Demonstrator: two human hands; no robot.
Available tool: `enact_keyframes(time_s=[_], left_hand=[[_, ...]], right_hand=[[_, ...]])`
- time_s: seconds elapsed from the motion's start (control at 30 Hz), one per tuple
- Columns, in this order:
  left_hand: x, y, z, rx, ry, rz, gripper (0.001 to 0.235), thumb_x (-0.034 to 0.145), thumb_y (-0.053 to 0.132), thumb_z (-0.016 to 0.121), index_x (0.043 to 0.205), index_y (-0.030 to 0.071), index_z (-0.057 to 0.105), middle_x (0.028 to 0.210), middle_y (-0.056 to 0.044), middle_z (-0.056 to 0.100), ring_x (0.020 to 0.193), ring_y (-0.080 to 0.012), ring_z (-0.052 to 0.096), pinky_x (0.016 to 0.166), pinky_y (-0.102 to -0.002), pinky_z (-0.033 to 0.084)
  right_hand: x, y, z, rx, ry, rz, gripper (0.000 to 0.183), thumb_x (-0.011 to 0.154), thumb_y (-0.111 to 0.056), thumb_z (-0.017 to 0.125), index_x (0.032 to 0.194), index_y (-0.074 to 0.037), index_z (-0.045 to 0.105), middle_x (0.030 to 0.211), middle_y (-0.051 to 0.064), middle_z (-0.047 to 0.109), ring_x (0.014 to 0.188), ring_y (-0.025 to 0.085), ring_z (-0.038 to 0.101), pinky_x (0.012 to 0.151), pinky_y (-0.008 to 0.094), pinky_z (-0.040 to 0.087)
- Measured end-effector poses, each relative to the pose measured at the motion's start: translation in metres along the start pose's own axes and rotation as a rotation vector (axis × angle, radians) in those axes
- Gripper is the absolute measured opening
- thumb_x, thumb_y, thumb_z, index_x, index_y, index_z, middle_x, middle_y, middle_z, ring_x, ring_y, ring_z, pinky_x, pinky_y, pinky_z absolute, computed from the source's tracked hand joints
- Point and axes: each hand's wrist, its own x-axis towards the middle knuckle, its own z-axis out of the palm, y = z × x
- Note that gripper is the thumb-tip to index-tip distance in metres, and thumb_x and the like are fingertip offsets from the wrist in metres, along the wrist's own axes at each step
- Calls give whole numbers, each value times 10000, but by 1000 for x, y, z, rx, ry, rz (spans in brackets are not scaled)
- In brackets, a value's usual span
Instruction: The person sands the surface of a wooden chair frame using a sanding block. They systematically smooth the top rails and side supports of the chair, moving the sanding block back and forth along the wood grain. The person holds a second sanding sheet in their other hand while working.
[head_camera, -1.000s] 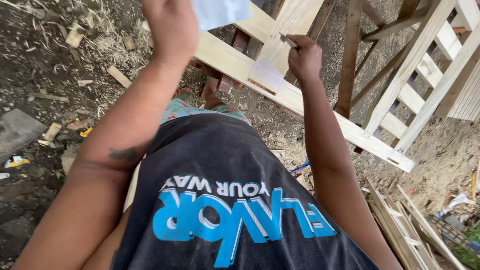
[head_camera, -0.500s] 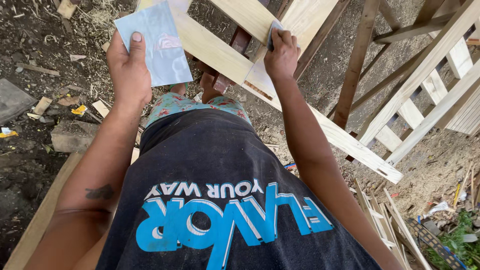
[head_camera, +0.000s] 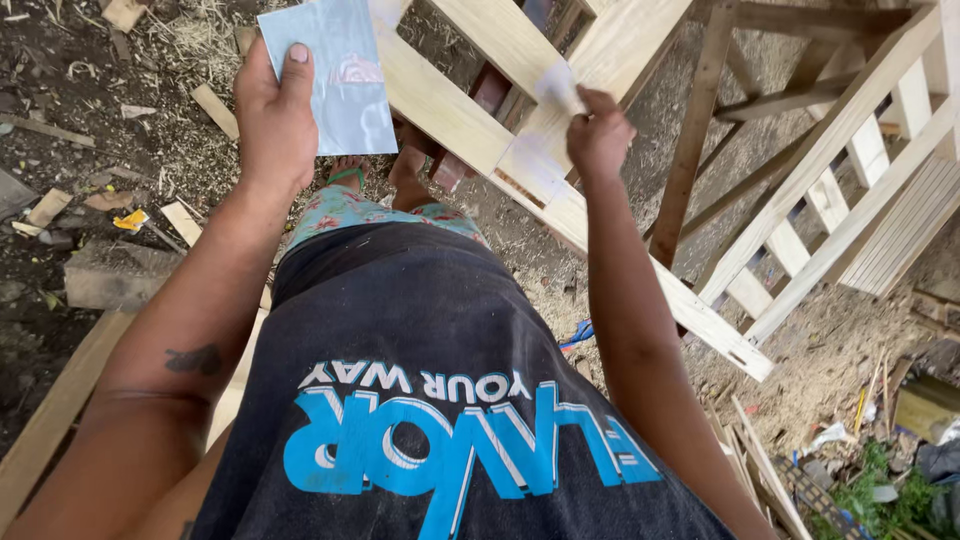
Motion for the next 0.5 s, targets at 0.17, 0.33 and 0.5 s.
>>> enact_keyframes(time_s=[0.17, 0.33, 0.5], left_hand=[[-18, 1, -15, -73, 32, -123, 293, 1207, 205, 519, 1395, -16, 559, 1303, -101, 675, 1180, -162, 627, 1071, -342, 528], [-20, -1, -27, -76, 70, -96, 296, 1195, 190, 520, 1412, -10, 549, 1328, -105, 671, 1204, -164, 628, 1084, -336, 522], [-21, -7, -33, -114, 104, -108, 288, 1191, 174, 536, 1402, -23, 545, 1340, -105, 659, 1221, -163, 619, 1102, -337, 515]], right_hand=[[37, 2, 23, 40, -97, 372, 234, 1024, -274, 587, 1190, -206, 738, 1007, 72, 787, 681, 129, 680, 599, 329, 575], [18, -13, 47, -102, 91, -170, 228, 940, -197, 695, 1137, -177, 808, 1002, 58, 747, 758, 177, 702, 711, 394, 599], [-16, -31, 49, -216, 59, -183, 344, 849, -138, 664, 1179, -141, 761, 953, 15, 706, 754, 143, 711, 683, 398, 582]])
